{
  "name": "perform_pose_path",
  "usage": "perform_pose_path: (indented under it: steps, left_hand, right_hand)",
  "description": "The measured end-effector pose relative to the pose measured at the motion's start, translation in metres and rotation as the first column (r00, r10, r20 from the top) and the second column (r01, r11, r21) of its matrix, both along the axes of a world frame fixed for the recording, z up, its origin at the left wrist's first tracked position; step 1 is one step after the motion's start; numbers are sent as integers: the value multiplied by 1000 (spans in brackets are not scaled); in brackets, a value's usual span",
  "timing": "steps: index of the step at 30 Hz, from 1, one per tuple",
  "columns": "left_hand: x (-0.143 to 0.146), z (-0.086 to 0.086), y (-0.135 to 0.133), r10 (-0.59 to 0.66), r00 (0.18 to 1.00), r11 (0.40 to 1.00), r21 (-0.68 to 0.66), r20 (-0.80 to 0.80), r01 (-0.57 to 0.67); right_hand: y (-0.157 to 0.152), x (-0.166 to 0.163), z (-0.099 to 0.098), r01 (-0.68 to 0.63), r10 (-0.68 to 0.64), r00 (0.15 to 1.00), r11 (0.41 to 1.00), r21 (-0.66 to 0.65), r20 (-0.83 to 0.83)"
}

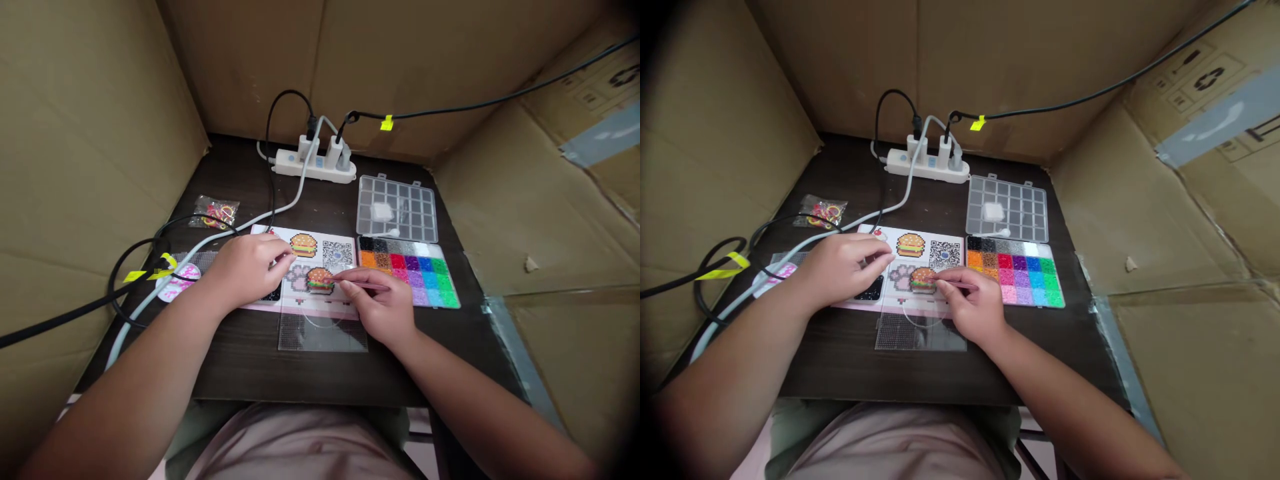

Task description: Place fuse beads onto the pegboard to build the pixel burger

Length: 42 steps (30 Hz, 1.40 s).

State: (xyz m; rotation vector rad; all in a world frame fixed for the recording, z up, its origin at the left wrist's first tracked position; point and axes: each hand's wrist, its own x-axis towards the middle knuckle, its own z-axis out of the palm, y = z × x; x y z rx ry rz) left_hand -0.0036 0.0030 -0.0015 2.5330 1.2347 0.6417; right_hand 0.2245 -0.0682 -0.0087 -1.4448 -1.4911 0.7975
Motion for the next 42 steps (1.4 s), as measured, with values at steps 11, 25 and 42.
perform_pose_path:
  steps: [11,25,42]
  left_hand:
    - [0,1,0,-11,1000,1000,-1,-10,11]
    - [0,-1,1,-15,1000,1000,2,-6,15]
    - [0,0,-1,-9,1000,1000,-10,-5,9]
  right_hand:
    - [1,3,-4,-10,9,1000,1000,-26,-19]
    - [2,3,-4,-7,7,1000,999,-49,-1]
    - [2,4,-6,-15,15,1000,998,-60,4]
